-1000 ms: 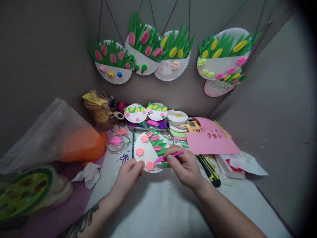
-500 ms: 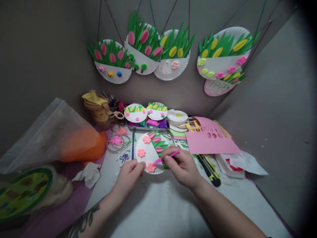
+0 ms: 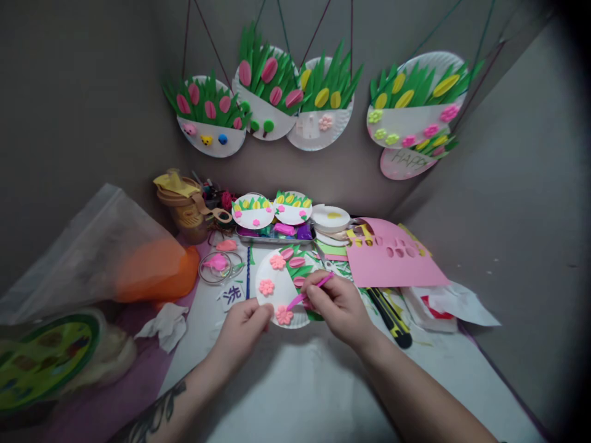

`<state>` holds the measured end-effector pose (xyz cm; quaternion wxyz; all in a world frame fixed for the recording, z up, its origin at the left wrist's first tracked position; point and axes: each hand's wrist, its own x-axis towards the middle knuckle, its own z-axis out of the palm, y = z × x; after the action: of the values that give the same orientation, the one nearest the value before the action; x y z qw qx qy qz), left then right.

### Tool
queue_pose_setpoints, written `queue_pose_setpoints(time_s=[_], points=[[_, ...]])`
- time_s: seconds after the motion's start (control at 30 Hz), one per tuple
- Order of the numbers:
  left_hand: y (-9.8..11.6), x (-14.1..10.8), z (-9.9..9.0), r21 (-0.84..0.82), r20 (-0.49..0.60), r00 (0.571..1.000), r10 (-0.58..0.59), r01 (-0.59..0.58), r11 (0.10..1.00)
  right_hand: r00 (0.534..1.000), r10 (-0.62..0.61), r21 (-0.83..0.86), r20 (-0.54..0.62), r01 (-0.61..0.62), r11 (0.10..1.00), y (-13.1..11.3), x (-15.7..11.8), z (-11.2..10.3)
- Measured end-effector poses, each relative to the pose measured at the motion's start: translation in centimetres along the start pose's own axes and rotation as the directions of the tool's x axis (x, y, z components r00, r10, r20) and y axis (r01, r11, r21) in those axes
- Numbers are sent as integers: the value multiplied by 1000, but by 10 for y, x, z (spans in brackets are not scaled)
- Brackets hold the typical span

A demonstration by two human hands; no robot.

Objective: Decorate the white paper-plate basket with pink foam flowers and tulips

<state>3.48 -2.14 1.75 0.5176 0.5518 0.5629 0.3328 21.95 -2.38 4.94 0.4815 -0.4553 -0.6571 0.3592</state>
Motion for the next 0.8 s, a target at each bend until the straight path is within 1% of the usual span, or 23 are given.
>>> queue_pose_setpoints(time_s=[0.07, 0.13, 0.23, 0.27, 0.33, 0.4, 0.43, 0.47, 0.5, 0.53, 0.57, 0.63, 0.67, 0.7, 0.8], points=[[-2, 1, 0, -18, -9, 1000, -11, 11, 1000, 998, 29, 90, -62, -24, 996, 3, 0, -2], [-4, 2, 1, -61, -9, 1000, -28, 27, 998, 981, 41, 175, -192, -7, 984, 6, 2, -5], [-8, 2, 1, -174, 1, 999, -42, 42, 984, 914, 24, 239, -405, 81, 968, 8, 6, -13], [-9, 2, 1, -214, 8, 999, -39, 39, 976, 890, 15, 236, -455, 104, 966, 8, 8, -16], [-9, 2, 0, -279, 28, 999, -21, 28, 960, 855, -7, 185, -518, 121, 975, 9, 13, -22], [-8, 2, -1, -323, 55, 998, -4, 21, 946, 837, -10, 103, -547, 80, 991, 10, 19, -28], [-8, 1, -2, -341, 64, 998, 1, 21, 940, 844, 12, 80, -537, 37, 996, 11, 22, -31], [-7, 1, -3, -361, 72, 997, 3, 23, 932, 863, 57, 88, -503, -14, 996, 13, 25, -33], [-7, 1, -4, -382, 80, 997, 4, 27, 924, 890, 128, 132, -438, -77, 988, 14, 28, -34], [-8, 1, -5, -403, 91, 996, 5, 32, 914, 915, 214, 202, -341, -151, 968, 15, 30, -35], [-8, 2, -5, -422, 103, 995, 7, 38, 906, 927, 297, 279, -227, -230, 932, 17, 32, -35], [-9, 3, -7, -438, 135, 991, 12, 49, 898, 914, 404, 386, -34, -361, 849, 18, 33, -33], [-9, 4, -7, -440, 148, 989, 15, 52, 897, 903, 430, 407, 27, -402, 820, 19, 34, -32], [-9, 5, -8, -443, 154, 988, 14, 56, 895, 894, 443, 413, 65, -429, 804, 19, 33, -31], [-6, 8, -11, -475, 130, 991, 9, 55, 878, 876, 469, 412, 115, -472, 780, 23, 32, -29]])
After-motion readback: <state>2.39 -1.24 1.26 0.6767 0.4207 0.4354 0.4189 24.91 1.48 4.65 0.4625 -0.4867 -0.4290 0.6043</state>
